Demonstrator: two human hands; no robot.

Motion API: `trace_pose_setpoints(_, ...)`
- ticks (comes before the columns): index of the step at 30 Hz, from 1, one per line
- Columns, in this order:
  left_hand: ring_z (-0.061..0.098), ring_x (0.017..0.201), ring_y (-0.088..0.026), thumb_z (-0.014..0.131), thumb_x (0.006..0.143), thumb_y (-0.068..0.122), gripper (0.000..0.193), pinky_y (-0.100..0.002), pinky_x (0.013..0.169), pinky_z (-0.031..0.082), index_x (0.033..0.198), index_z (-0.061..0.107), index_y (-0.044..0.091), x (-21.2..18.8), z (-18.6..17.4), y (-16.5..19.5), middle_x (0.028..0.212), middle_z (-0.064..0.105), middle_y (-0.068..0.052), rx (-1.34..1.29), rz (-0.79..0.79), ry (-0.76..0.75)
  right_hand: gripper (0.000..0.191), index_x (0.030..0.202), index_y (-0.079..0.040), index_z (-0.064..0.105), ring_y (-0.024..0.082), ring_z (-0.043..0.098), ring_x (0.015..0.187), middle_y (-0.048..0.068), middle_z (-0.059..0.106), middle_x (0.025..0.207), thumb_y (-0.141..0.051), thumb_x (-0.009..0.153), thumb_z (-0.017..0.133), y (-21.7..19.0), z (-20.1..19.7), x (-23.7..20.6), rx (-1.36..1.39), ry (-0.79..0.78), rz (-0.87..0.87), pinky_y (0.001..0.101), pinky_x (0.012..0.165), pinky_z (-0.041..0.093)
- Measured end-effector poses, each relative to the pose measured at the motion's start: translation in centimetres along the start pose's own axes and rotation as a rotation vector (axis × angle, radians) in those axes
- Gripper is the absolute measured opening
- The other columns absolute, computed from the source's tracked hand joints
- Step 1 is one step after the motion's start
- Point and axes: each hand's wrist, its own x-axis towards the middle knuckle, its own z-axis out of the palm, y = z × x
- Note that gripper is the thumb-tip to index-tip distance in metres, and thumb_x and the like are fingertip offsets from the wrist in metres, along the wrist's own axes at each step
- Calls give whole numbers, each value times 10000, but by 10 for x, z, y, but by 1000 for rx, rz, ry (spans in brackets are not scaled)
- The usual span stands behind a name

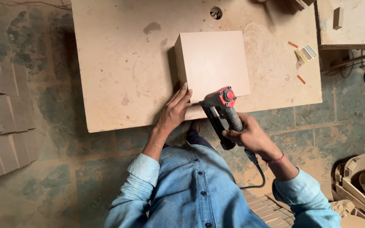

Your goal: The person assembles small cardboard boxes by applying glue to the edges of a box frame, placing a cardboard sheet on top, and securing it with a pneumatic nail gun. This process is repeated for multiple boxes.

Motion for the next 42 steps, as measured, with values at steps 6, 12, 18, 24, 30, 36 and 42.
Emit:
trace_pose_setpoints(6,546,1433,-348,661,1024,212,337,-422,1149,547,1346,664,112,68,-29,8,1585,505,-150,104,-70,-58,316,1098,-38,661,81,445,493,-14,543,630,-47,803,776,23,-8,-12,183,73,61,272,432,332)
trace_pose_setpoints(12,541,1346,-404,743,869,274,508,-472,1129,450,1359,673,163,207,-46,-22,1435,544,-233,114,-117,-256,290,1041,50,624,98,504,495,45,613,642,-62,841,802,53,-8,4,346,148,77,271,433,357)
trace_pose_setpoints(18,521,1413,-333,700,987,228,386,-431,1164,415,1371,687,182,183,-40,-31,1515,564,-120,26,-151,-164,308,1120,12,660,105,504,479,45,608,633,-65,845,774,65,-35,30,420,247,54,276,428,356)
trace_pose_setpoints(24,652,1145,-378,866,802,283,549,-437,932,555,1278,709,57,59,-14,-7,1444,612,-168,183,-71,-83,444,1252,-43,646,86,532,494,45,634,642,-42,819,743,80,-81,17,490,335,-13,248,450,381)
trace_pose_setpoints(30,673,1108,-382,823,877,167,392,-424,909,580,1218,718,6,20,18,-22,1332,678,-231,155,35,69,427,1237,2,664,94,511,504,45,621,650,-46,828,778,79,-85,-17,401,288,73,260,446,351)
trace_pose_setpoints(36,694,1044,-366,863,816,97,445,-395,853,594,1216,714,-27,19,16,-32,1287,681,-274,264,159,69,471,1269,-63,682,81,497,533,10,583,657,-40,809,781,59,-71,-18,323,290,131,256,455,358)
trace_pose_setpoints(42,694,1068,-370,859,815,85,448,-395,861,600,1222,711,-28,18,21,-34,1270,685,-272,317,184,100,488,1296,-82,665,89,479,524,-2,554,643,-36,819,762,54,-65,-20,306,287,129,268,456,358)
